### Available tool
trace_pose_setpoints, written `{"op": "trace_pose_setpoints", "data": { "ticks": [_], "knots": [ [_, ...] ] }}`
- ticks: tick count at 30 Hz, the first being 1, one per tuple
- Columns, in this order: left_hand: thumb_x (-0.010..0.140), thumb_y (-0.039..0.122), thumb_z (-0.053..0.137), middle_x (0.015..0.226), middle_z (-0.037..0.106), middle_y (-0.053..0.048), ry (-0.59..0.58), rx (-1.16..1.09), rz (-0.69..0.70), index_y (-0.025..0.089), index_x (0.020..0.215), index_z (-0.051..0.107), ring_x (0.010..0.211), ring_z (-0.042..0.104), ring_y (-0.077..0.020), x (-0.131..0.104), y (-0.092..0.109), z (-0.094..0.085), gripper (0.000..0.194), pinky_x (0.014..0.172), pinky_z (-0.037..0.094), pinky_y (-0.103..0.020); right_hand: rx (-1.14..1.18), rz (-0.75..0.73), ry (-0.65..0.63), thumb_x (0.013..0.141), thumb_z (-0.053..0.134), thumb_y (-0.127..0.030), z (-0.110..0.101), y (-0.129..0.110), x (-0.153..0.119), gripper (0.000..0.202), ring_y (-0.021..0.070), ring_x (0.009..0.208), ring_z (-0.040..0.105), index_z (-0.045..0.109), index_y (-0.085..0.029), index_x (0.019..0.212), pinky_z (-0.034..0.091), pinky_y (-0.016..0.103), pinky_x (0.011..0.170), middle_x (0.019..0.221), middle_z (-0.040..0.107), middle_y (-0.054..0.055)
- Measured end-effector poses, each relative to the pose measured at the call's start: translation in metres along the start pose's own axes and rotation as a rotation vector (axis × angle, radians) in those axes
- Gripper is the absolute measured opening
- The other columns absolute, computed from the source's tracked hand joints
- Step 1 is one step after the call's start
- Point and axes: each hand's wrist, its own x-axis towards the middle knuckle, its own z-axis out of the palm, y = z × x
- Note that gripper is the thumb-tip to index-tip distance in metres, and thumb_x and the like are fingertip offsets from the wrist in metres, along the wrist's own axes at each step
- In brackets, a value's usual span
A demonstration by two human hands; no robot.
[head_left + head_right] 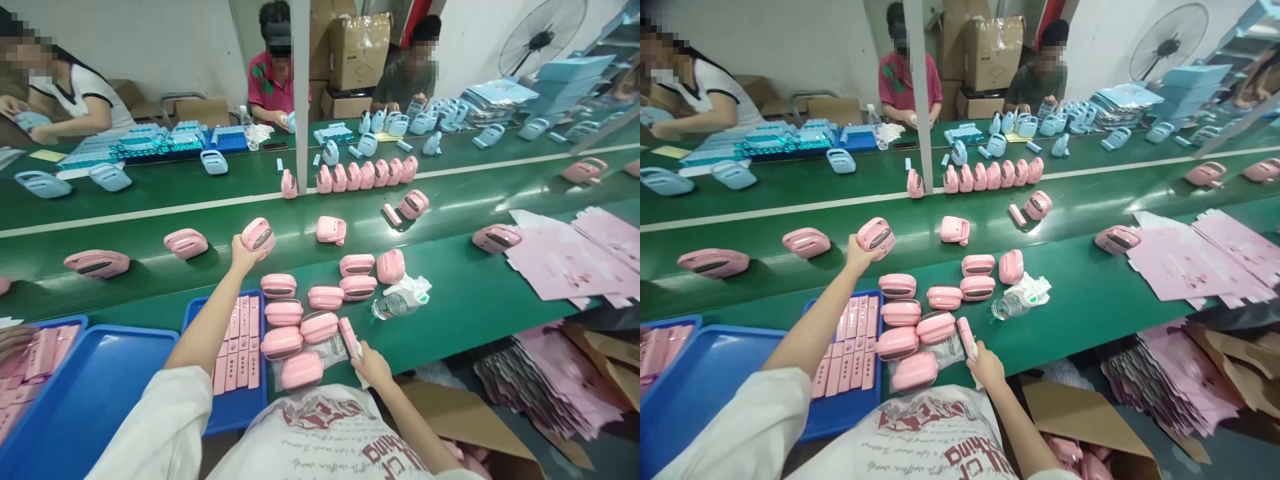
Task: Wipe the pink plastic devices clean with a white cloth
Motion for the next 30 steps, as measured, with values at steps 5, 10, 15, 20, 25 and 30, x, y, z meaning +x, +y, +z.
{"op": "trace_pose_setpoints", "data": {
  "ticks": [5,10,15,20,25,30],
  "knots": [
    [0.05,0.014,0.078,0.104,0.04,-0.007,0.169,0.064,-0.12,0.021,0.09,0.036,0.111,0.047,-0.0284,0.064,-0.035,0.009,0.059,0.099,0.042,-0.045,0.412,-0.098,-0.158,0.07,0.052,-0.043,-0.024,0.036,0.005,0.016,0.0224,0.068,0.067,0.054,-0.03,0.062,0.047,0.033,0.059,0.065,0.066,0.005],
    [0.058,0.017,0.075,0.106,0.037,-0.008,0.204,0.096,-0.102,0.02,0.093,0.037,0.11,0.046,-0.0258,0.076,-0.077,0.009,0.052,0.102,0.041,-0.043,0.559,-0.171,-0.164,0.061,0.063,-0.047,-0.083,-0.01,0.02,0.013,0.0257,0.073,0.067,0.062,-0.036,0.068,0.05,0.038,0.062,0.075,0.068,0.006],
    [0.062,0.028,0.075,0.105,0.045,-0.009,0.086,0.168,-0.008,0.019,0.092,0.044,0.111,0.05,-0.0266,0.069,-0.101,0.0,0.045,0.098,0.044,-0.039,0.33,-0.239,-0.137,0.069,0.063,-0.028,-0.102,-0.153,0.13,0.008,0.0256,0.081,0.066,0.06,-0.021,0.068,0.051,0.036,0.071,0.074,0.066,0.005],
    [0.077,0.026,0.059,0.115,0.054,-0.013,0.059,0.294,0.102,0.017,0.101,0.052,0.12,0.048,-0.0249,0.081,-0.102,-0.048,0.027,0.107,0.034,-0.036,0.295,-0.189,-0.18,0.084,0.064,-0.028,-0.061,-0.252,0.239,0.017,0.0181,0.086,0.064,0.064,-0.012,0.09,0.053,0.035,0.078,0.091,0.066,0.005],
    [0.072,0.01,0.054,0.141,0.038,-0.023,0.184,0.439,0.009,0.011,0.124,0.045,0.136,0.031,-0.0359,0.1,-0.11,-0.106,0.053,0.112,0.023,-0.051,0.469,-0.239,-0.151,0.088,0.061,-0.032,-0.035,-0.275,0.258,0.023,0.0174,0.091,0.064,0.063,-0.012,0.099,0.054,0.034,0.079,0.102,0.067,0.007],
    [0.067,0.004,0.053,0.115,0.054,-0.018,0.163,0.465,-0.11,0.013,0.099,0.06,0.104,0.059,-0.0352,0.095,-0.111,-0.119,0.034,0.095,0.042,-0.052,0.696,-0.26,-0.18,0.08,0.065,-0.03,-0.047,-0.254,0.225,0.019,0.0191,0.075,0.068,0.064,-0.011,0.081,0.052,0.026,0.063,0.08,0.072,0.009]
  ]
}}
